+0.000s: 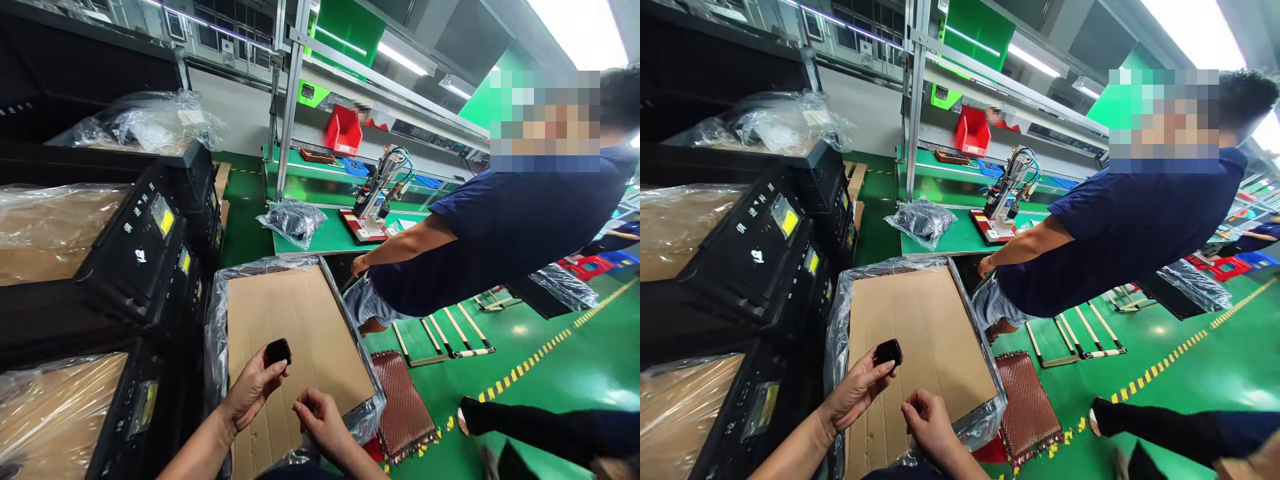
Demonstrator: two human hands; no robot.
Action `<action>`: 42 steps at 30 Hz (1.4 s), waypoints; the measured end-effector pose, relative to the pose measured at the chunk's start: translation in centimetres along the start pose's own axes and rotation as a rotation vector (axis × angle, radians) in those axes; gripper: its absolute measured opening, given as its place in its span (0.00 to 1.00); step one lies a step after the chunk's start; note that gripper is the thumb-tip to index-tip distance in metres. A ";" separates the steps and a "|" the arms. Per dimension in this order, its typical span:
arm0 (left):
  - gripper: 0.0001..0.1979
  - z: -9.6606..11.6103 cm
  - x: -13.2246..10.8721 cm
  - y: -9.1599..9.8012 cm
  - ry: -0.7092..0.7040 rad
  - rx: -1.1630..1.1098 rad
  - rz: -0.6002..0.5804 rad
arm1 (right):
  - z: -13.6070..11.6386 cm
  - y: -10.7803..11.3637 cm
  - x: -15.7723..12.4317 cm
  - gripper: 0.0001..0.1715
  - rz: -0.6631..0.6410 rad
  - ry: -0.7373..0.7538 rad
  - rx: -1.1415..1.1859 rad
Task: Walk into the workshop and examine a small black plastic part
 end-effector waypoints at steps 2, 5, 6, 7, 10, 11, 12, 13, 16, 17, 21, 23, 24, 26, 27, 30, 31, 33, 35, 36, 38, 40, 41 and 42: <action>0.27 -0.1 0.0 0.1 -0.005 -0.003 -0.005 | 0.0 -0.4 -0.1 0.32 -0.007 0.001 -0.023; 0.28 -0.3 -0.1 0.3 -0.001 -0.007 -0.010 | 0.1 -0.8 -0.3 0.29 -0.017 -0.003 -0.070; 0.29 -0.3 -0.2 0.4 0.003 -0.010 -0.009 | 0.1 -0.9 -0.3 0.28 -0.024 -0.002 -0.081; 0.30 -0.4 -0.2 0.4 0.006 -0.013 -0.008 | 0.1 -1.1 -0.4 0.27 -0.031 -0.002 -0.087; 0.31 -0.4 -0.4 0.5 0.003 -0.019 -0.006 | 0.4 -1.4 -0.4 0.26 -0.049 -0.006 -0.086; 0.31 -0.4 -0.4 0.5 0.003 -0.021 -0.006 | 0.5 -1.5 -0.4 0.25 -0.052 -0.007 -0.085; 0.31 -0.4 -0.4 0.6 0.004 -0.026 -0.002 | 0.6 -1.5 -0.4 0.24 -0.054 -0.005 -0.086; 0.32 -0.4 -0.4 0.7 0.008 -0.034 0.003 | 0.6 -1.5 -0.5 0.23 -0.056 0.000 -0.091; 0.34 -0.7 -0.4 1.0 0.027 -0.059 0.026 | 0.3 -1.6 -0.6 0.20 -0.055 0.021 -0.122; 0.35 -0.7 -0.4 1.0 0.031 -0.067 0.032 | 0.2 -1.6 -0.7 0.20 -0.054 0.023 -0.130; 0.36 -1.0 -0.4 1.2 0.048 -0.081 0.041 | -0.3 -1.9 -0.9 0.19 -0.058 0.012 -0.139; 0.35 -1.2 -0.4 1.3 0.054 -0.081 0.039 | -0.3 -2.0 -1.0 0.20 -0.058 0.005 -0.137; 0.34 -1.3 -0.4 1.3 0.058 -0.081 0.039 | -0.3 -2.0 -1.0 0.20 -0.057 0.001 -0.136; 0.34 -1.5 -0.3 1.5 0.061 -0.082 0.041 | 0.0 -2.0 -1.0 0.20 -0.055 -0.007 -0.134; 0.33 -1.6 -0.2 1.5 0.061 -0.084 0.042 | 0.1 -1.9 -1.0 0.20 -0.053 -0.008 -0.136; 0.28 -1.7 -0.1 1.6 0.062 -0.115 0.050 | 0.5 -1.9 -1.0 0.19 -0.045 -0.002 -0.146; 0.25 -1.7 0.0 1.6 0.062 -0.135 0.054 | 0.6 -1.9 -1.0 0.18 -0.042 0.001 -0.148; 0.21 -1.6 0.0 1.7 0.059 -0.180 0.067 | 0.8 -1.9 -1.0 0.18 -0.037 0.006 -0.154; 0.17 -1.5 -0.1 1.8 0.060 -0.221 0.089 | 1.0 -1.9 -1.0 0.18 -0.036 0.005 -0.163; 0.15 -1.6 -0.1 1.9 0.066 -0.238 0.103 | 1.1 -1.9 -1.0 0.18 -0.037 0.007 -0.169; 0.12 -1.6 -0.2 2.1 0.078 -0.256 0.125 | 1.3 -2.0 -1.0 0.17 -0.038 0.007 -0.180; 0.11 -1.7 -0.3 2.2 0.087 -0.262 0.138 | 1.4 -2.0 -0.9 0.16 -0.040 0.008 -0.189; 0.11 -1.8 -0.4 2.3 0.090 -0.264 0.144 | 1.4 -2.0 -0.9 0.16 -0.041 0.013 -0.191; 0.11 -1.8 -0.4 2.4 0.092 -0.269 0.154 | 1.4 -2.1 -0.9 0.15 -0.043 0.020 -0.194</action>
Point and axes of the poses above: each hand's wrist, its own x-axis towards the middle knuckle, its own y-axis out of the back of the hand, z = x × y, the point moved 10 cm from there along x, towards the middle knuckle
